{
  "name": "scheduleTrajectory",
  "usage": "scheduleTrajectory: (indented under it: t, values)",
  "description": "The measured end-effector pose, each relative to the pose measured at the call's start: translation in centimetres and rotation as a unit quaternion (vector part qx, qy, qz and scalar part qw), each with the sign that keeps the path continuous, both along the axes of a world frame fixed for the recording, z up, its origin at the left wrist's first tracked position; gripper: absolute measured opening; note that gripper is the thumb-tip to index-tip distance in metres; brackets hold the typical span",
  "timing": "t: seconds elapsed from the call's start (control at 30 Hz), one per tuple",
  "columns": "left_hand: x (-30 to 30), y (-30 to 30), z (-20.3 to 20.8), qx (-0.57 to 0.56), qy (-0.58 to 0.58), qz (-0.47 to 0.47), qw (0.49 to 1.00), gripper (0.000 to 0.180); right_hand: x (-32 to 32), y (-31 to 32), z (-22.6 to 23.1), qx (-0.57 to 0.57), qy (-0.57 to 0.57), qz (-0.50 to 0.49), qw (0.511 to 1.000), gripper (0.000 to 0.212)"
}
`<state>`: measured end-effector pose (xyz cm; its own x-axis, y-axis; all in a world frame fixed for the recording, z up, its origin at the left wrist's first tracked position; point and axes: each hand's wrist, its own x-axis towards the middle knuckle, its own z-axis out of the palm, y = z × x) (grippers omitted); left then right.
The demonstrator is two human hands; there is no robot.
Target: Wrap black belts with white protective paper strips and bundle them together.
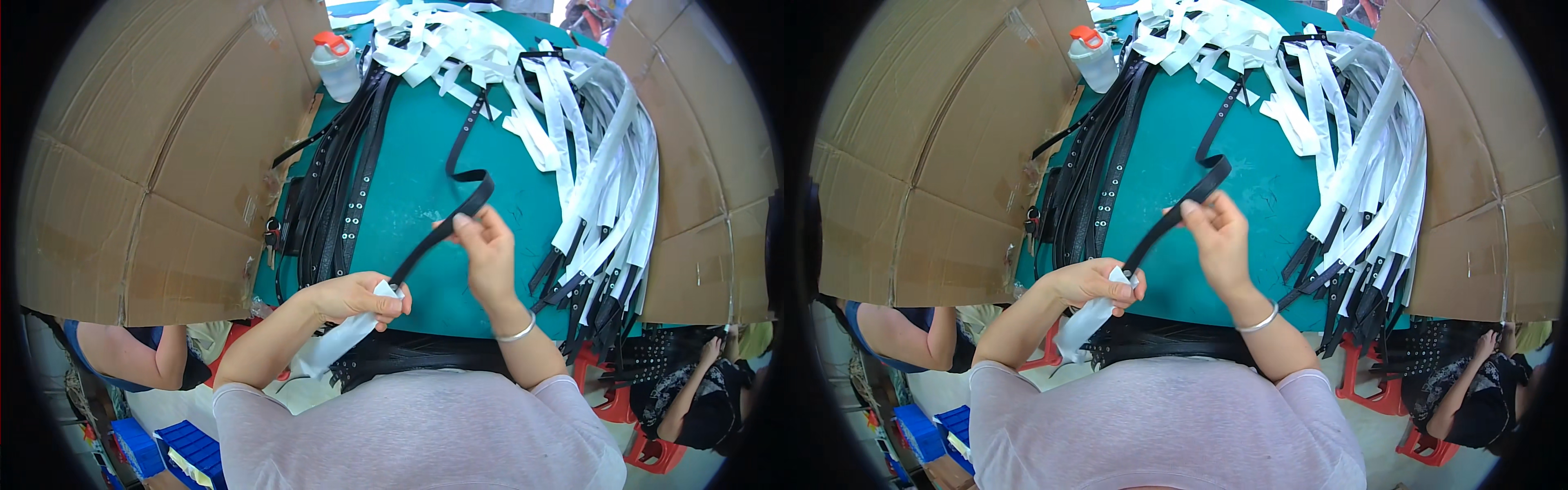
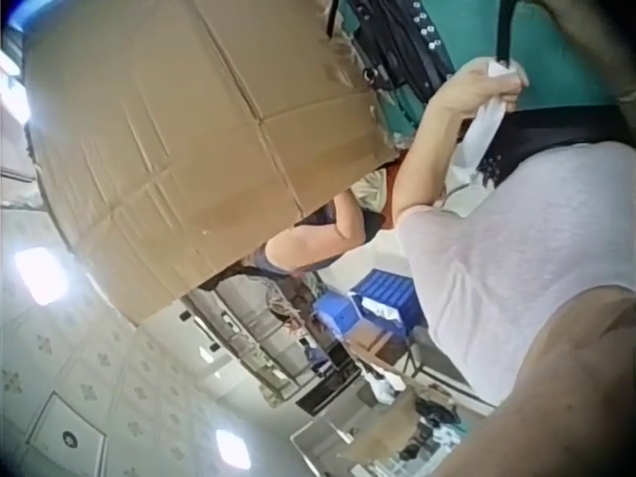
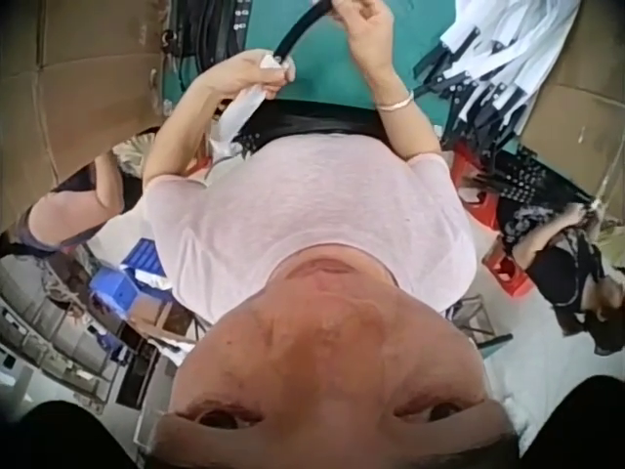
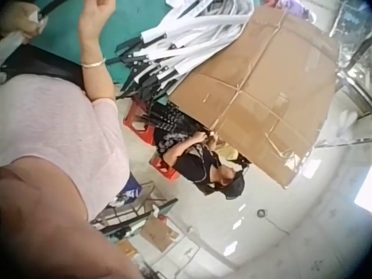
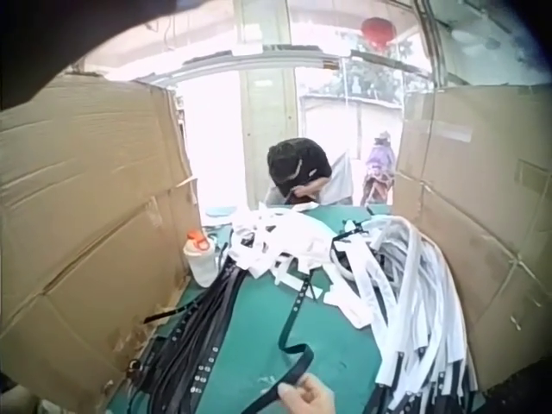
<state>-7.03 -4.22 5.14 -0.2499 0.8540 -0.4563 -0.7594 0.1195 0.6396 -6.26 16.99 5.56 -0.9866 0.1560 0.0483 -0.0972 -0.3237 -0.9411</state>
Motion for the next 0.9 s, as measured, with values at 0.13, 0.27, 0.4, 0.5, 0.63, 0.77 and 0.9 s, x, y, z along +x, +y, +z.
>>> scheduleTrajectory:
  t: [0.13,0.27,0.4,0.5,0.63,0.77,0.9]
  values:
    - [-0.2,0.7,0.7,0.008,0.051,-0.041,0.998,0.027,0.0,2.1,1.0,0.046,-0.016,0.083,0.995,0.015]
    - [-0.6,1.6,0.8,0.004,0.094,-0.043,0.995,0.027,1.1,2.0,2.0,0.051,0.025,0.068,0.996,0.018]
    - [-2.2,3.1,2.6,0.027,0.114,-0.067,0.991,0.032,-0.1,3.0,3.6,0.108,0.109,-0.056,0.987,0.018]
    - [-3.5,4.8,3.7,0.049,0.165,-0.079,0.982,0.037,-1.0,3.4,4.7,0.12,0.079,0.037,0.989,0.017]
    - [-5.5,6.7,4.0,0.082,0.177,-0.034,0.98,0.032,-1.3,3.5,4.3,0.204,0.073,0.151,0.965,0.021]
    - [-5.8,8.1,3.6,0.074,0.144,-0.057,0.985,0.028,-3.5,6.4,2.8,-0.113,-0.054,0.074,0.989,0.025]
    - [-4.7,7.2,2.0,0.08,0.058,-0.013,0.995,0.02,-0.7,3.6,2.5,0.082,-0.051,0.119,0.988,0.025]
